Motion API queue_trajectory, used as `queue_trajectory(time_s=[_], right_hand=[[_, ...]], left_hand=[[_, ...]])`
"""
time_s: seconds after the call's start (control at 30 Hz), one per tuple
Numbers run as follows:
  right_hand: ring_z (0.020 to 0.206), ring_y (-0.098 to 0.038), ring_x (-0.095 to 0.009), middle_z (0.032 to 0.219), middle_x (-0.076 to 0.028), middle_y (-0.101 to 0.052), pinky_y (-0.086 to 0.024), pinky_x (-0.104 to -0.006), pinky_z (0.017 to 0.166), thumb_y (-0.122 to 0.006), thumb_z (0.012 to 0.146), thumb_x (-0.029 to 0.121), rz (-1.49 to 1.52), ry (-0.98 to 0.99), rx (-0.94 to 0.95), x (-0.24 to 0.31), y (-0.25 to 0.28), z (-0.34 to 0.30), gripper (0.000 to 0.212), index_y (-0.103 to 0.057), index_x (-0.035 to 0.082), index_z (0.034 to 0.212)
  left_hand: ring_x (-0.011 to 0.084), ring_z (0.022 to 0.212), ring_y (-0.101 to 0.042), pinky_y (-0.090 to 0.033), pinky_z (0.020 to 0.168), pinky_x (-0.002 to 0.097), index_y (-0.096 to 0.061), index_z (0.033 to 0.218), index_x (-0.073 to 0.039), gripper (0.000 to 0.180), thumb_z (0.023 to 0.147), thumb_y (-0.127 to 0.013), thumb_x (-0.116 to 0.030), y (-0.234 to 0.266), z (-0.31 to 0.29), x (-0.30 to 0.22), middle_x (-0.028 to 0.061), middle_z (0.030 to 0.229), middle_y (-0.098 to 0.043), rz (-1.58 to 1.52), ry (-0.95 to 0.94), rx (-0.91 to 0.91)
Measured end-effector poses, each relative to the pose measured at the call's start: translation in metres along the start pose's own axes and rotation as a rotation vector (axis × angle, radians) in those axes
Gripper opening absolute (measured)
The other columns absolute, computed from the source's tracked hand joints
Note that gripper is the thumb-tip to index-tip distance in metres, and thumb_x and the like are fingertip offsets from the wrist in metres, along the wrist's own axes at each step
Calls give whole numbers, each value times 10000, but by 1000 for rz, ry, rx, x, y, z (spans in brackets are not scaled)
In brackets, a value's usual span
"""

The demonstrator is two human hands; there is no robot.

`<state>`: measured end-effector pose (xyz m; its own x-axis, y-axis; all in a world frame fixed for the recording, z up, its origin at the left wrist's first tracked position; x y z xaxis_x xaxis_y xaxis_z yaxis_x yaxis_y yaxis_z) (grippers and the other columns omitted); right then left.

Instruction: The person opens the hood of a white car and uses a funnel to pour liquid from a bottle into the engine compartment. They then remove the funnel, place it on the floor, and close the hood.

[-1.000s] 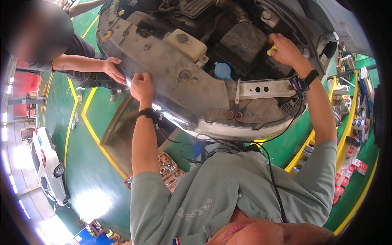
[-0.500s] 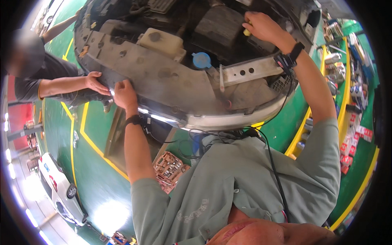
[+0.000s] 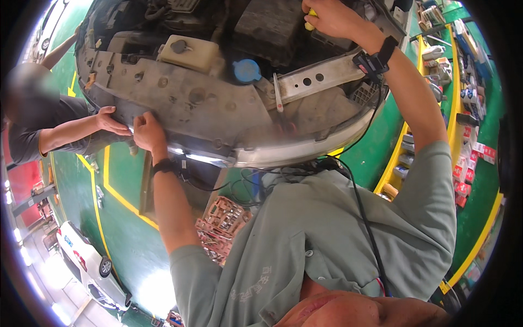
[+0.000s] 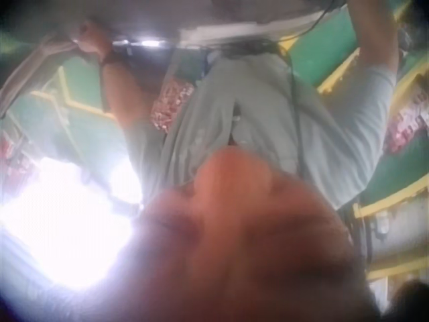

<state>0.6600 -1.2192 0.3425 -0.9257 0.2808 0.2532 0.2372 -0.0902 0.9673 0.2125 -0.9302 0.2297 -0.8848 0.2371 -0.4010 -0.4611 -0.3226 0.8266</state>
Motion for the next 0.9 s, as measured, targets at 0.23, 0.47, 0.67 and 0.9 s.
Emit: queue_trajectory(time_s=[0.23,0.47,0.67,0.9], right_hand=[[972,-646,-394,1006,-213,-662,-516,-473,808,-684,816,137,19,5,24,4,5,-4,231,-624,22,1007],[953,-643,-395,971,-212,-662,-511,-473,798,-665,794,94,25,7,37,5,9,-5,213,-636,13,989],[936,-640,-397,941,-210,-661,-507,-473,790,-648,775,57,25,16,48,4,10,-4,205,-646,5,973],[945,-638,-403,949,-216,-662,-507,-476,800,-630,762,23,23,-5,41,5,12,-5,238,-651,-1,999]], left_hand=[[373,709,-662,-485,653,494,-698,769,-119,335,868,-581,-417,0,0,2,120,743,-705,-4,-11,-1],[362,710,-669,-489,642,489,-700,763,-121,332,864,-586,-417,-4,2,6,112,746,-711,-11,-14,-9],[360,713,-672,-491,645,486,-701,765,-122,335,863,-587,-421,-2,1,4,106,750,-714,8,-11,-8],[367,702,-669,-489,635,496,-688,754,-119,331,865,-587,-413,-4,2,9,109,742,-710,9,-22,-27]])
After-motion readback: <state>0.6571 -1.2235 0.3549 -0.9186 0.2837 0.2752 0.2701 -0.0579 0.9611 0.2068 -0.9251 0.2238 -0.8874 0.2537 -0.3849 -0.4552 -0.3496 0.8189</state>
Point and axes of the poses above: each hand's wrist, its own z-axis towards the middle knuckle, its own y-axis out of the back of the hand, x = y × z, the point moved 1 cm from there along z, towards the middle knuckle
